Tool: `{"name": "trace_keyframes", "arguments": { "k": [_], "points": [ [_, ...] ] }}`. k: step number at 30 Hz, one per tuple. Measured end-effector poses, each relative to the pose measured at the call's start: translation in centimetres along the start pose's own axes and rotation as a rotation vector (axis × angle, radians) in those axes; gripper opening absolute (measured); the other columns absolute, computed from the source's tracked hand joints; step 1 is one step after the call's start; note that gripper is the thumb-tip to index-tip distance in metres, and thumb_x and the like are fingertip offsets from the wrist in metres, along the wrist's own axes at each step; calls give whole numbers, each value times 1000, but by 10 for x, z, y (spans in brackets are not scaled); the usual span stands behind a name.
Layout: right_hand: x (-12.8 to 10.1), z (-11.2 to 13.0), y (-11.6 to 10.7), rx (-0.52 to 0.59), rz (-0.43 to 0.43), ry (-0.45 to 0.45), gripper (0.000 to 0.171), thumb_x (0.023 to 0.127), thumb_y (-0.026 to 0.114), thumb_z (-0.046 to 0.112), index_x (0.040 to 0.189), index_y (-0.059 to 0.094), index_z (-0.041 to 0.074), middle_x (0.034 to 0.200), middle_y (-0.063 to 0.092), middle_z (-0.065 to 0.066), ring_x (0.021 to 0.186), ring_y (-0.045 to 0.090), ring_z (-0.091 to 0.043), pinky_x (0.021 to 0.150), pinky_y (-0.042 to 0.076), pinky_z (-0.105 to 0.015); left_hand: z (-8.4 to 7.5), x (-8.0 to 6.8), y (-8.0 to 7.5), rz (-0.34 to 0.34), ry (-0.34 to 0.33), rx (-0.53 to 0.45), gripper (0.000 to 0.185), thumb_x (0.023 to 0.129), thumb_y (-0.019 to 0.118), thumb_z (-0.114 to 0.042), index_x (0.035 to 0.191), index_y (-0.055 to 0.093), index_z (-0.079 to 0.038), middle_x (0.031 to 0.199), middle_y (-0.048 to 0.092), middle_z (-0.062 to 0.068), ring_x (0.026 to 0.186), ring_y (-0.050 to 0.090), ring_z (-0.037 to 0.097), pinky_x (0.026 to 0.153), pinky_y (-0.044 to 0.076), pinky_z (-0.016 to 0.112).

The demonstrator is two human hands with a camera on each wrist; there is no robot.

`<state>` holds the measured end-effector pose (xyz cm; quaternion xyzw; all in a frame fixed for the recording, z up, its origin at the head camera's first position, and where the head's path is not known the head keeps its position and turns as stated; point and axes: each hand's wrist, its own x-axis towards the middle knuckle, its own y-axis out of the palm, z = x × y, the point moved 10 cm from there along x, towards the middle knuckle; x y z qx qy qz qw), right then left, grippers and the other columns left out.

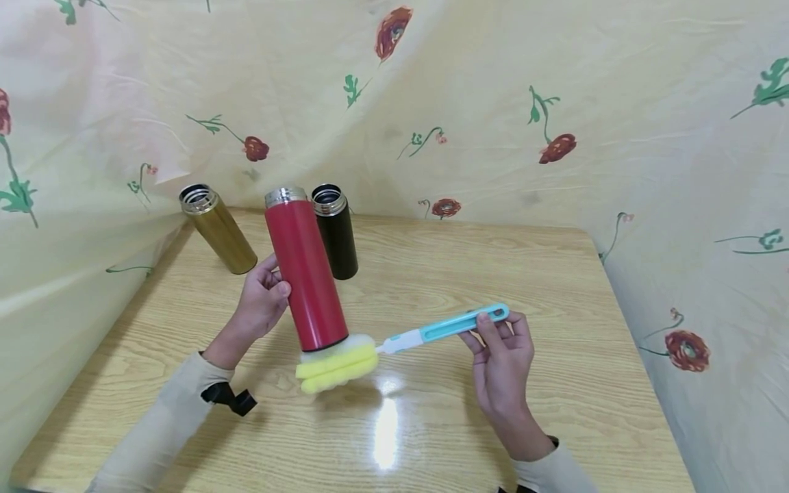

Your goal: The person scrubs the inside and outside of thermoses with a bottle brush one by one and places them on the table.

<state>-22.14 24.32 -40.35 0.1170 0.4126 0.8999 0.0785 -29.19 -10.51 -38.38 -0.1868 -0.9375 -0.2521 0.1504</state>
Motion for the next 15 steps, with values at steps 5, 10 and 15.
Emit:
{"name": "trace_keyframes", "arguments": {
  "k": [5,10,15],
  "points": [
    [-1,8,8,13,41,-25,13,100,46,-15,104,55,-6,95,67,-16,89,74,-27,86,60,-40,1,0,-2,-7,-2,-10,66,85,85,-27,138,53,-5,109,76,8,94,75,17,73,63,29],
    [0,8,10,9,44,-28,14,100,47,-16,104,56,-6,94,68,-16,89,75,-27,86,60,-40,2,0,-3,-11,-7,-13,66,84,86,-29,137,54,-6,106,76,7,91,75,14,71,62,27],
    [3,2,5,-1,-1,-29,13,98,50,-17,102,57,-7,91,69,-17,85,75,-26,83,61,-40,2,0,-2,-9,-9,-3,67,83,87,-30,137,54,-7,106,77,6,89,75,14,69,62,26]
  ]
}}
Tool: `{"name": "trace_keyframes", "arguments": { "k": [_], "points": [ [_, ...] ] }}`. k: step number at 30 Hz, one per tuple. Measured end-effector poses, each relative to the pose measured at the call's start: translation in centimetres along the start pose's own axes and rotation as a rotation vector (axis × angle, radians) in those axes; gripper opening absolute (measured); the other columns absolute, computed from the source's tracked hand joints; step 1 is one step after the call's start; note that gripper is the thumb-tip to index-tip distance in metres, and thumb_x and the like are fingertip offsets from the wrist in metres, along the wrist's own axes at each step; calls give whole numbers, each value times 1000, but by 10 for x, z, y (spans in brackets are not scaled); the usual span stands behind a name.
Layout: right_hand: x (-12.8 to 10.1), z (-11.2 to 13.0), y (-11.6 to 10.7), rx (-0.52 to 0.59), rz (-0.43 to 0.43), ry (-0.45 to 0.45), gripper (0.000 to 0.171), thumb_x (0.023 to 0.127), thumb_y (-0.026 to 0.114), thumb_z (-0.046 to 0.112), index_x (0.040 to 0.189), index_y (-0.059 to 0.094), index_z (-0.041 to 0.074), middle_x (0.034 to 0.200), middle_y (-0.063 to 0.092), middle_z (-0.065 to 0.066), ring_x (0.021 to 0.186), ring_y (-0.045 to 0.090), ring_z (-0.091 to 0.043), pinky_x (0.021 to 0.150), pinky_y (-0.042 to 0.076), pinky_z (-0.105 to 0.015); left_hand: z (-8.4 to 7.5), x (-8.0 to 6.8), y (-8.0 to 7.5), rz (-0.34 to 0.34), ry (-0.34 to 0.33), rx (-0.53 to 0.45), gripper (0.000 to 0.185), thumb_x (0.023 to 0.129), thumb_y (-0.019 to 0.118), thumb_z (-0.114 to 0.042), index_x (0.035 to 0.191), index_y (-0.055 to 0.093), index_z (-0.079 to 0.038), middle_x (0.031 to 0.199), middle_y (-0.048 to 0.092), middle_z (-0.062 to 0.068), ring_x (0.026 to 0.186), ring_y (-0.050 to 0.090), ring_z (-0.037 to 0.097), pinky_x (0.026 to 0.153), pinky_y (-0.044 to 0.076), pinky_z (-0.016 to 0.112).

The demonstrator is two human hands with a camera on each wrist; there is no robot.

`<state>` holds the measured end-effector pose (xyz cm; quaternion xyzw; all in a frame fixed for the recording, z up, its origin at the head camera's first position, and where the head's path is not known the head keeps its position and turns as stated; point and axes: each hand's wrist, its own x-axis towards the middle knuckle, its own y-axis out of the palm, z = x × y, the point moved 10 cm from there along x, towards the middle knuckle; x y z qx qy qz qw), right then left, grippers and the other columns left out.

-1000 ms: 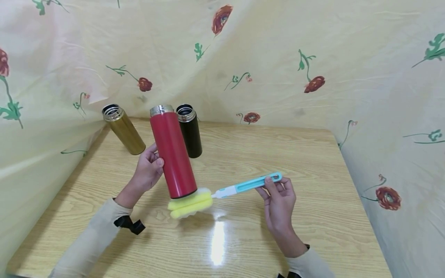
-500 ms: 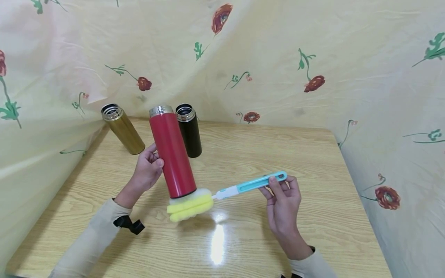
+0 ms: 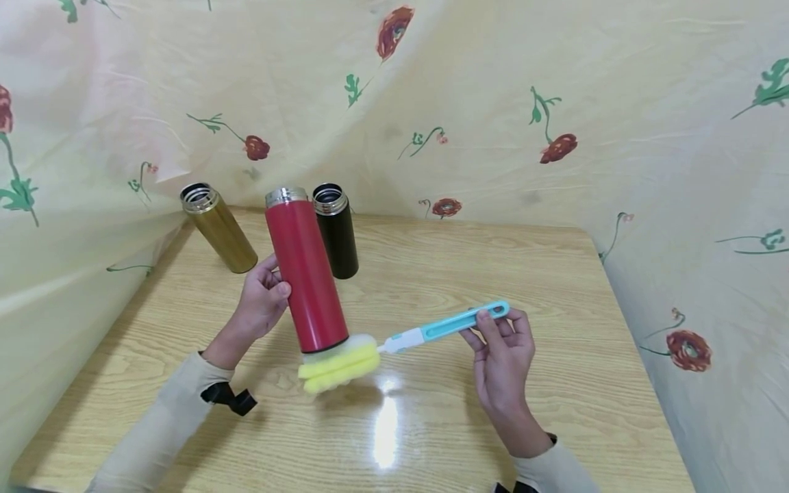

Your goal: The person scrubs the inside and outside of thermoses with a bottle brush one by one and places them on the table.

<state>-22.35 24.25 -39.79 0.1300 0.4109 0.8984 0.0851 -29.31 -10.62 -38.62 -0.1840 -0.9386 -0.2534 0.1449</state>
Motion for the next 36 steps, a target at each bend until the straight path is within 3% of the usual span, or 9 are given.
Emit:
{"name": "trace_keyframes", "arguments": {
  "k": [8,23,36],
  "points": [
    [4,-15,-14,-45,-73,29,8,97,55,-13,102,55,-6,91,69,-16,83,75,-24,81,61,-36,1,0,0,-8,-5,20,66,82,87,-32,135,55,-9,106,77,5,89,75,13,68,62,25],
    [2,-17,-14,-20,-69,58,8,99,55,-11,104,56,-5,93,68,-15,85,75,-24,82,60,-36,0,-1,-3,-22,-6,66,65,84,86,-27,137,53,-6,107,76,6,92,76,16,70,63,28],
    [1,-11,1,34,5,34,11,100,51,-13,102,58,-5,93,69,-16,87,75,-25,83,61,-37,5,0,-5,-78,-22,-88,59,84,86,-21,132,56,-6,100,77,7,86,76,15,68,63,30]
  ]
}}
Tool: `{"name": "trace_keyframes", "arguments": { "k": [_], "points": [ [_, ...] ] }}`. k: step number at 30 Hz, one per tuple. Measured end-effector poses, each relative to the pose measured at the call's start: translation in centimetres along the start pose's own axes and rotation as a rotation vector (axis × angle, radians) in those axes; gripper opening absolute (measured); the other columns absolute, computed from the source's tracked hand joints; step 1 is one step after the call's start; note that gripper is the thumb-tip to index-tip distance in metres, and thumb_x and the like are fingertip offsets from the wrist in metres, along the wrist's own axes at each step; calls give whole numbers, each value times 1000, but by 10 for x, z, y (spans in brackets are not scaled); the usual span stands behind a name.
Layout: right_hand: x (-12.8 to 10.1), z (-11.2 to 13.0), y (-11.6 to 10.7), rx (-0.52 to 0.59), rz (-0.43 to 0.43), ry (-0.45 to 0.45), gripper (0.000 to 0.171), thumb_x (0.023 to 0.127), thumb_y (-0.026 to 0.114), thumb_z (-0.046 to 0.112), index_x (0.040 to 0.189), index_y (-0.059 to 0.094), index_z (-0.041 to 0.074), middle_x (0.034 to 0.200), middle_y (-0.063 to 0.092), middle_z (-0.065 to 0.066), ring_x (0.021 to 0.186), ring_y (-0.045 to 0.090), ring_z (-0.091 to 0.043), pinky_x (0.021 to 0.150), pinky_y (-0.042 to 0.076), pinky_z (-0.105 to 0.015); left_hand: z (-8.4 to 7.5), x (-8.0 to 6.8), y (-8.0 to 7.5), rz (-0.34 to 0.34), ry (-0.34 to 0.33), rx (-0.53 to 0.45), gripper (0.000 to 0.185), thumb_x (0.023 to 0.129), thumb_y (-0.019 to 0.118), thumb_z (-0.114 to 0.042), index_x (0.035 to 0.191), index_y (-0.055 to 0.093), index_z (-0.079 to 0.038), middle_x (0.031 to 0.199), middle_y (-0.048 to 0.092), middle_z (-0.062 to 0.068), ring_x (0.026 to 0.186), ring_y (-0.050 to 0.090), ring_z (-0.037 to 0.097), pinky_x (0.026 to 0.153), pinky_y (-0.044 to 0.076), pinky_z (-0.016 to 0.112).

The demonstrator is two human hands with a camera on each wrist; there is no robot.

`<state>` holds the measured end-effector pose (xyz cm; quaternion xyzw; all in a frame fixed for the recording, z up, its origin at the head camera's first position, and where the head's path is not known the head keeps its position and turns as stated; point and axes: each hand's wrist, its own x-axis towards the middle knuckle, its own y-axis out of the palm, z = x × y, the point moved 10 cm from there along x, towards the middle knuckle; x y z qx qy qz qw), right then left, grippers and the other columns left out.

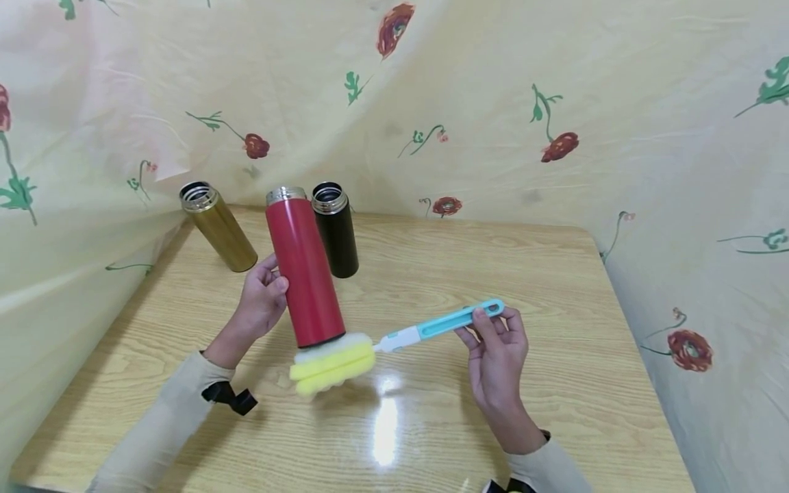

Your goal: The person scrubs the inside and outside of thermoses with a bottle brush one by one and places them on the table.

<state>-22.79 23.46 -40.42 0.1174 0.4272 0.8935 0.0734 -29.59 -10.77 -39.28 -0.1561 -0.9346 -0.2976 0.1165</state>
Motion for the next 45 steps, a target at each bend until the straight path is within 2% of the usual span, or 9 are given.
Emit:
{"name": "trace_keyframes", "arguments": {
  "k": [5,10,15,23,27,30,33,39,45],
  "points": [
    [2,-11,-8,-19,-46,24,10,98,53,-13,101,58,-5,91,70,-15,84,75,-25,81,61,-36,-1,0,1,7,3,3,64,82,88,-24,134,54,-5,102,77,8,88,76,16,70,63,31],
    [1,-19,-16,-87,-90,48,8,98,58,-9,102,57,-3,93,69,-13,84,75,-23,82,60,-35,-1,0,1,20,6,9,68,82,87,-24,137,52,-4,104,77,9,91,76,17,73,63,31],
    [-1,-20,-16,-96,-91,61,8,99,58,-8,105,56,-3,94,69,-13,86,75,-22,83,60,-34,0,-1,-2,13,8,40,71,81,89,-27,138,52,-5,105,77,8,93,76,17,75,63,32],
    [-4,-9,-8,-42,-58,35,9,100,53,-11,104,55,-4,93,68,-13,85,74,-23,83,60,-36,-3,-4,-10,10,31,134,66,83,87,-29,135,54,-7,106,77,7,92,76,17,72,63,30],
    [-4,-3,-3,-21,-31,15,10,100,51,-13,102,56,-4,92,69,-14,85,74,-24,84,61,-37,-7,-6,-16,-25,38,175,58,84,85,-19,134,56,-9,105,77,6,90,76,16,71,63,29],
    [-4,-1,-1,-13,-20,10,11,100,50,-13,102,56,-4,91,69,-14,85,74,-24,84,61,-38,-10,-8,-23,-65,44,227,52,85,75,0,133,57,-11,104,78,4,90,76,16,72,63,29],
    [-4,1,-3,-4,-26,5,12,100,49,-14,102,56,-4,92,69,-15,86,74,-25,84,61,-38,-14,-10,-32,-106,52,297,57,83,63,13,135,56,-10,106,77,2,92,76,16,76,63,30],
    [-1,7,-7,10,-44,-6,11,100,49,-13,103,56,-5,92,68,-15,85,74,-25,83,61,-37,-24,-9,-48,-162,77,503,62,84,67,15,142,51,-3,114,75,-3,99,75,16,82,61,34],
    [1,11,-11,17,-66,-19,10,100,50,-14,101,55,-6,90,68,-16,83,74,-25,81,61,-37,-29,-3,-63,-216,83,585,70,82,75,12,145,50,-5,119,74,1,101,75,17,83,61,34]
  ]
}}
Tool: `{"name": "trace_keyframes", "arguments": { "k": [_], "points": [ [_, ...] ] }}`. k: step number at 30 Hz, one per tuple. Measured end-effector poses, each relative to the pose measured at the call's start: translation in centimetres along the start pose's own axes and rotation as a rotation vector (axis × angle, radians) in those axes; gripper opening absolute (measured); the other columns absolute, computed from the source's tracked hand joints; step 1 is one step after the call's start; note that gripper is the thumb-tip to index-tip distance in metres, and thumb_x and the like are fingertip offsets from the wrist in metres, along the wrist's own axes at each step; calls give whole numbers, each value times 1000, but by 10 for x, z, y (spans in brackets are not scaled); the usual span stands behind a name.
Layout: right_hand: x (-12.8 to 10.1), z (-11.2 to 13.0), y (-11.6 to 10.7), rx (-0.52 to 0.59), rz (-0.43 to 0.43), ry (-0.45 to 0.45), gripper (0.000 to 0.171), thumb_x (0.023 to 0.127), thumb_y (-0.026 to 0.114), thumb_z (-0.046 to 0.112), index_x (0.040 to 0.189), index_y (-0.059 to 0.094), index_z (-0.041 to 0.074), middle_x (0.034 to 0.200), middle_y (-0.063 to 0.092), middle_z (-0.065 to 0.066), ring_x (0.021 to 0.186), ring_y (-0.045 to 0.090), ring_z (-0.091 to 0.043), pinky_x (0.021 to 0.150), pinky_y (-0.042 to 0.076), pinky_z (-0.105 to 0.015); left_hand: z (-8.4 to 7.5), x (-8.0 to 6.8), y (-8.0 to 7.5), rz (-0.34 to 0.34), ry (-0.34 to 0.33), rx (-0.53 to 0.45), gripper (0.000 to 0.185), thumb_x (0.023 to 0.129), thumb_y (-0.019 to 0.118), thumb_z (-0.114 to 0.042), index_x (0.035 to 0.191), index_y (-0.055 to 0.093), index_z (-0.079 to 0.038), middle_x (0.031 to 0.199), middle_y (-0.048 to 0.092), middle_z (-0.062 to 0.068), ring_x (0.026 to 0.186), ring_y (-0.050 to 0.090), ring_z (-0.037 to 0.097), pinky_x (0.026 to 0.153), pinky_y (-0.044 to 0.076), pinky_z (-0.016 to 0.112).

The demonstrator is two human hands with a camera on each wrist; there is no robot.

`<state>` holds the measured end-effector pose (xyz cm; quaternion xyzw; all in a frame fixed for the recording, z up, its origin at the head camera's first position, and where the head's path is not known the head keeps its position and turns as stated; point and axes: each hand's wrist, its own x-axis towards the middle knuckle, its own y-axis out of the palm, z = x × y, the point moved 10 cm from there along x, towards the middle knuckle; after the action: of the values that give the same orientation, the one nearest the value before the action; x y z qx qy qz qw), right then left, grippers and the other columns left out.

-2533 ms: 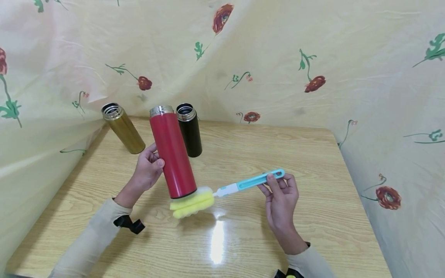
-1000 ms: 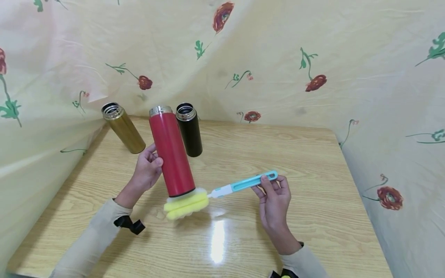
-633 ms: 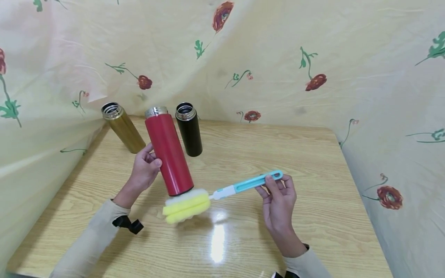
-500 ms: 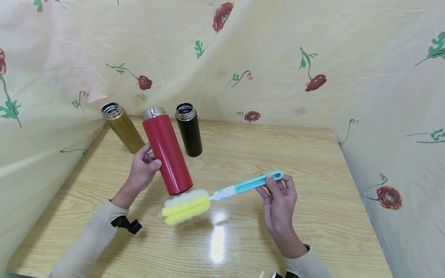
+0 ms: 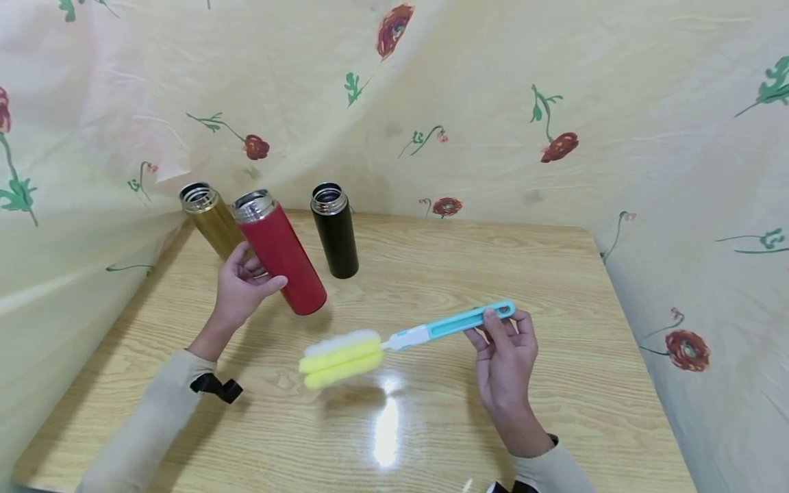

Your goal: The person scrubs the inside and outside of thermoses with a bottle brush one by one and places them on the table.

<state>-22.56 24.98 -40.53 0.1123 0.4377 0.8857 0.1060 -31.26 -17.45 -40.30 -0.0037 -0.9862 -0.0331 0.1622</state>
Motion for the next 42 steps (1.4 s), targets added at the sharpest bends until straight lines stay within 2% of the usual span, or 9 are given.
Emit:
{"name": "trace_keyframes", "arguments": {
  "k": [8,14,20,27,35,42],
  "points": [
    [3,9,-5,-18,-40,-22,8,99,52,-12,104,54,-6,91,66,-17,84,74,-26,83,60,-39,5,15,-11,-65,16,118,76,80,83,5,147,49,-7,132,66,20,107,71,14,87,60,31],
    [4,11,-7,-54,-55,-19,8,99,54,-11,105,54,-5,93,65,-15,86,75,-25,83,60,-37,10,30,-22,-107,35,193,66,81,84,-2,141,56,-8,132,67,15,109,68,17,90,59,27],
    [5,13,-7,-77,-57,-21,7,99,55,-10,105,54,-6,93,65,-15,86,74,-25,84,59,-37,17,44,-32,-138,9,239,69,81,86,-8,143,56,-10,137,64,13,118,64,24,98,56,35],
    [5,14,-6,-90,-51,-19,7,100,55,-9,105,54,-6,94,66,-15,86,75,-24,84,59,-37,33,55,-42,-170,-51,257,75,80,88,-8,146,53,-8,142,60,14,128,59,29,106,51,41],
    [5,14,-7,-102,-42,-21,7,100,55,-9,106,55,-5,94,66,-15,87,75,-24,85,59,-37,50,57,-50,-188,-89,261,79,80,88,-10,149,50,-9,145,58,16,131,58,31,108,49,42],
    [7,16,-11,-46,-44,-36,8,99,53,-12,105,55,-7,93,66,-17,85,75,-26,83,60,-38,61,58,-53,-190,-118,249,81,80,88,-9,151,48,-8,147,56,17,133,56,32,108,49,43]
  ]
}}
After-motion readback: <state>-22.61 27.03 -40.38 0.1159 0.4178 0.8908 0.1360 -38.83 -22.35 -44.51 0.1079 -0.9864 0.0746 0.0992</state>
